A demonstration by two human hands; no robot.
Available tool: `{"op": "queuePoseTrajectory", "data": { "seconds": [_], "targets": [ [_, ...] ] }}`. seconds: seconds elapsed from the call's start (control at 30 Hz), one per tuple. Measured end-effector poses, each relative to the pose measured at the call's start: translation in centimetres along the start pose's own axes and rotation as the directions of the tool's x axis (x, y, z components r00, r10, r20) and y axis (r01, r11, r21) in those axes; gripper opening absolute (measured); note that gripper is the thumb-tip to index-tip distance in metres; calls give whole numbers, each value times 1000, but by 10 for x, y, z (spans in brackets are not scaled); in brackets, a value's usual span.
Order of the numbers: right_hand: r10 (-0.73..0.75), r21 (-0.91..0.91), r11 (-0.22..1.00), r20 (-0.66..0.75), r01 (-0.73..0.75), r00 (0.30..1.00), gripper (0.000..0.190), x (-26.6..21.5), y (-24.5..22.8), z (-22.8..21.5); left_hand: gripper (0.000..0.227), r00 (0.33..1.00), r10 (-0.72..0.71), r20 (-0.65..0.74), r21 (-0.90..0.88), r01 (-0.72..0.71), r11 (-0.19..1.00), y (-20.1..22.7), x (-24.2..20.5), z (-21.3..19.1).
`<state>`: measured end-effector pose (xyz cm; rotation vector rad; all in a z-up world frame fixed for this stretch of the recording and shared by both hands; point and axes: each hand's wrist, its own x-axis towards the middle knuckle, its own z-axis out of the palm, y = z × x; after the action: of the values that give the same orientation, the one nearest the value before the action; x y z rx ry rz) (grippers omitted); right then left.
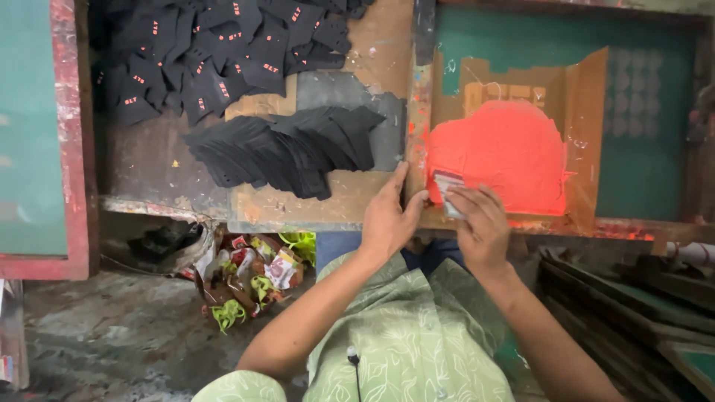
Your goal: The person repeatedly picks up small black fabric tags from a pile, places them onto a red inked screen printing frame, and presses them down with a squeegee to transfer a red logo. The person then removes the printed tags and places them into a separate pile on the table.
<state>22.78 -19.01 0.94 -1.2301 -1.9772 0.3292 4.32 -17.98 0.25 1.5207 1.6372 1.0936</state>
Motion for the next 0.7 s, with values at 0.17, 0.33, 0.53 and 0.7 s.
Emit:
{"op": "queuePoseTrajectory", "data": {
  "seconds": [0.17, 0.33, 0.53, 0.7],
  "targets": [
    [-164, -129, 981, -177, 142, 970, 29, 3, 4, -46, 46, 984, 173, 46, -289, -153, 945, 61, 7, -38],
    [-197, -137, 979, -448, 151, 872, 27, 21, -12, -93, 18, 960, 233, -157, 38, -230, 972, 16, 66, 4],
    [-294, -183, 956, -573, 229, 765, 20, 44, -12, -126, 19, 1000, 30, -4, 320, -27, 947, -31, 100, 67],
    [-122, -167, 986, -612, 23, 781, 22, -23, 71, -150, 26, 999, 34, 12, 276, -36, 960, 0, 84, 36]
  ]
}}
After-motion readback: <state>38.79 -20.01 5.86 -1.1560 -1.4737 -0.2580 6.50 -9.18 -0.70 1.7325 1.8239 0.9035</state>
